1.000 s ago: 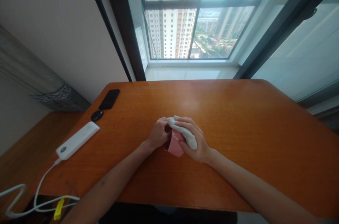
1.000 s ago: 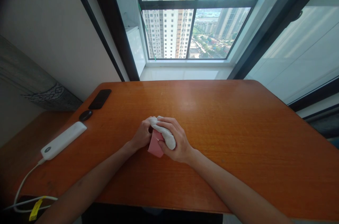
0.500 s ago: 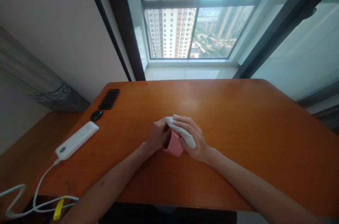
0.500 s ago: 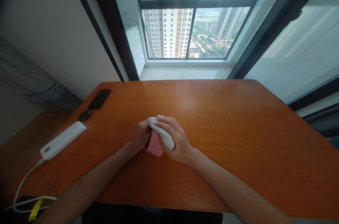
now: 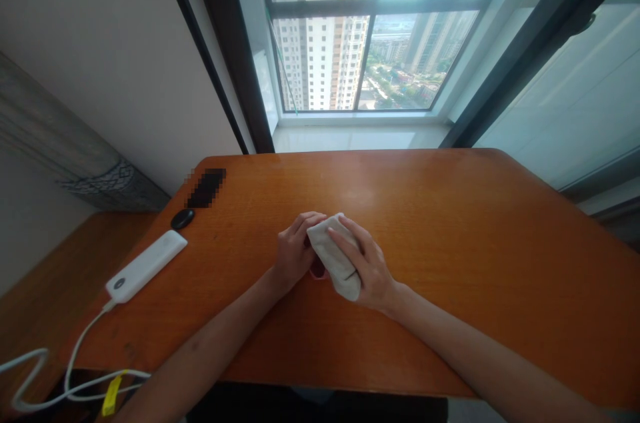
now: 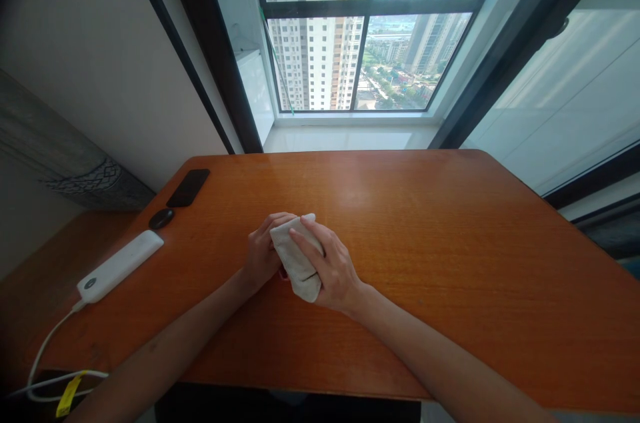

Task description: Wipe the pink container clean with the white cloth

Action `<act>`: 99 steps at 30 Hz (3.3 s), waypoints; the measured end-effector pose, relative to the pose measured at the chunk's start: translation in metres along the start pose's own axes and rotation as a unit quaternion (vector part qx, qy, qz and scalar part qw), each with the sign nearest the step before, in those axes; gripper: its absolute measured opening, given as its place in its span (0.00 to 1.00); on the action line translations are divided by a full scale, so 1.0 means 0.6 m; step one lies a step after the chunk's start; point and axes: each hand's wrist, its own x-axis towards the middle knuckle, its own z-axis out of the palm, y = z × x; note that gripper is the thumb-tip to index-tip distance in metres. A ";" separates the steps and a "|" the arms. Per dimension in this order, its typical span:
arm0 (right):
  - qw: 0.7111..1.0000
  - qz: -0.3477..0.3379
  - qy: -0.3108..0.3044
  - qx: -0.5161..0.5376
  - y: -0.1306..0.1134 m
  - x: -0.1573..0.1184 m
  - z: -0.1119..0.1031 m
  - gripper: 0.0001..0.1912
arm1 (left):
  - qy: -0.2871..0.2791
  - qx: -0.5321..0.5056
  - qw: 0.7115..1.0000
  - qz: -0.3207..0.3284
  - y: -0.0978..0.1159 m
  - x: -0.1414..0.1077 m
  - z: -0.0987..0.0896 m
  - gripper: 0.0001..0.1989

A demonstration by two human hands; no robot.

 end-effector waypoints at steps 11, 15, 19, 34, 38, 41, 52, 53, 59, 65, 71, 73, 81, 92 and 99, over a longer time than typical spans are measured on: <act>0.999 0.018 -0.034 -0.015 -0.004 -0.001 0.008 0.43 | 0.031 0.081 0.988 0.128 -0.010 -0.013 -0.011 0.15; 0.999 0.005 -0.036 -0.018 0.006 0.006 0.001 0.41 | 0.011 0.082 0.991 0.104 -0.005 -0.009 -0.007 0.16; 0.999 -0.033 -0.033 -0.017 0.018 0.014 -0.007 0.38 | -0.031 0.086 0.993 0.081 0.008 -0.002 0.000 0.20; 0.999 -0.033 -0.018 -0.027 0.020 0.016 -0.006 0.29 | -0.103 -0.202 0.972 -0.059 -0.001 0.009 0.020 0.14; 0.999 -0.037 -0.011 -0.033 0.016 0.016 -0.004 0.30 | -0.108 -0.217 0.967 -0.080 0.000 0.011 0.022 0.12; 0.999 -0.041 -0.006 -0.027 0.013 0.019 -0.005 0.28 | -0.078 -0.145 0.985 -0.045 0.008 0.006 0.014 0.14; 0.999 -0.033 -0.017 -0.038 0.011 0.022 -0.008 0.29 | -0.093 -0.062 0.994 -0.011 0.009 -0.004 0.011 0.16; 0.999 -0.030 -0.018 -0.038 0.011 0.022 -0.007 0.29 | -0.088 -0.082 0.993 -0.019 0.008 -0.003 0.014 0.14; 0.999 -0.014 -0.003 -0.034 0.009 0.023 -0.005 0.30 | -0.075 -0.188 0.973 -0.108 0.005 0.003 0.033 0.10; 0.999 -0.015 -0.001 -0.029 0.007 0.021 -0.007 0.31 | -0.055 -0.134 0.985 -0.091 0.009 0.001 0.026 0.16; 0.999 -0.031 -0.003 -0.030 0.001 0.024 -0.006 0.30 | -0.073 -0.022 0.997 -0.001 0.022 0.001 -0.003 0.18; 0.999 -0.028 -0.009 -0.033 0.000 0.025 -0.006 0.30 | -0.081 -0.026 0.996 0.003 0.022 0.003 -0.004 0.17; 0.999 -0.003 -0.013 -0.032 0.008 0.019 -0.004 0.34 | -0.082 -0.083 0.983 -0.138 0.010 0.002 0.019 0.15; 0.999 0.005 0.013 -0.039 0.004 0.026 -0.002 0.34 | -0.078 -0.021 0.974 -0.213 -0.003 0.007 0.034 0.16; 1.000 -0.013 -0.005 -0.024 0.003 0.018 -0.006 0.35 | -0.037 -0.017 0.995 -0.089 0.015 0.005 0.019 0.16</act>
